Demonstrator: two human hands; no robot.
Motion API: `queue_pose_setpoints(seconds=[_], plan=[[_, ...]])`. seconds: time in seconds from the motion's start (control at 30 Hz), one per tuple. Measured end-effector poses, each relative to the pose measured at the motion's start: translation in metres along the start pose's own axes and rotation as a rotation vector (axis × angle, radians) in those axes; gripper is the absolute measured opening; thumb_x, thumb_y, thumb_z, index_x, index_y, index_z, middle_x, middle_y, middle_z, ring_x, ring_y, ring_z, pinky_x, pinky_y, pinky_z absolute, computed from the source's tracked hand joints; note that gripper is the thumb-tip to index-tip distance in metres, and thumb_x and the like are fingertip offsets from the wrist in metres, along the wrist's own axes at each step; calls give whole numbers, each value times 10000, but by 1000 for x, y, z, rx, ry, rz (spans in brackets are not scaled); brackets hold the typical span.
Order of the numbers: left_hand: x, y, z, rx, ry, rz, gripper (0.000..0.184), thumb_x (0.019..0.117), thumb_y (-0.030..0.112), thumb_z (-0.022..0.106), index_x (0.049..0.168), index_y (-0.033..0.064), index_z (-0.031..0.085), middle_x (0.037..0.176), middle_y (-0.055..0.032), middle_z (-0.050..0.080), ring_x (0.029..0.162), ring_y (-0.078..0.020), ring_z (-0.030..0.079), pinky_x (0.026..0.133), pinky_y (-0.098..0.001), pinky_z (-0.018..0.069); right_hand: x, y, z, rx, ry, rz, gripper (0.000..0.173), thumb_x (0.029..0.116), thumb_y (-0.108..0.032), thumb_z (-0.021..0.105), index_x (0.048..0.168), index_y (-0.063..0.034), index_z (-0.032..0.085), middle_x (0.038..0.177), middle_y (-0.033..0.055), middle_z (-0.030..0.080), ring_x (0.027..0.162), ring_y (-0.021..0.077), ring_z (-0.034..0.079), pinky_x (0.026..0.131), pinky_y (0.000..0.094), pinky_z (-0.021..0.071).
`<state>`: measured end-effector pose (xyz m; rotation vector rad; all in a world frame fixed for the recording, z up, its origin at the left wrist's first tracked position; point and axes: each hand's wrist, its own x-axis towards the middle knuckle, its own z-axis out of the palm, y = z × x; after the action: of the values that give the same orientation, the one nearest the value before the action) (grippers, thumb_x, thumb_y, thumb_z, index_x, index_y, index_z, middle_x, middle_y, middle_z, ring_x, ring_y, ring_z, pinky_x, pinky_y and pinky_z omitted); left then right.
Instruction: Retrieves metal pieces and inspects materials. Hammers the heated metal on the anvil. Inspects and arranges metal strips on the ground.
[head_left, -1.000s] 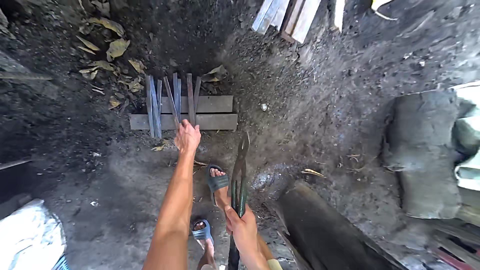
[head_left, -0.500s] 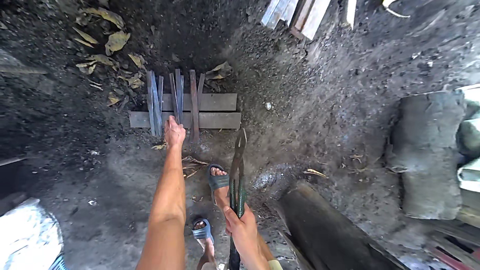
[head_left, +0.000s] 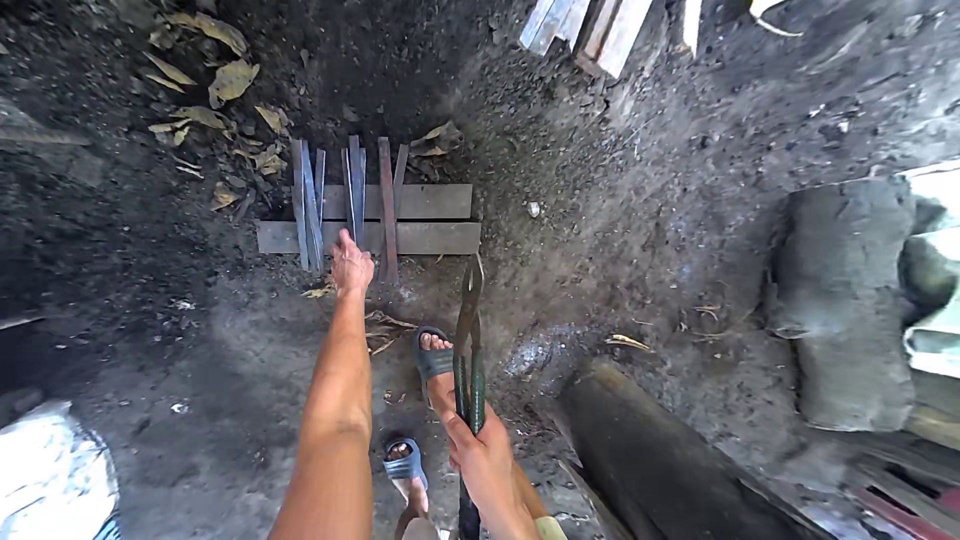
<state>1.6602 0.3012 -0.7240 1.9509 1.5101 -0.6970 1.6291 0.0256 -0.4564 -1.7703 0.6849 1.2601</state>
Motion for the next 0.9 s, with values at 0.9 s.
queue_pose_setpoints(seconds=[0.9], plan=[[9,-32,1,-167,175,-12,600,953,130,650,1520,162,455,1475,-185,543,1292,-392,591,1032,-584,518,-1,6,0,-56,-36,-18,351,971,-253,650,1283,-94,623,626,71,518,455,191,480,424,357,449]])
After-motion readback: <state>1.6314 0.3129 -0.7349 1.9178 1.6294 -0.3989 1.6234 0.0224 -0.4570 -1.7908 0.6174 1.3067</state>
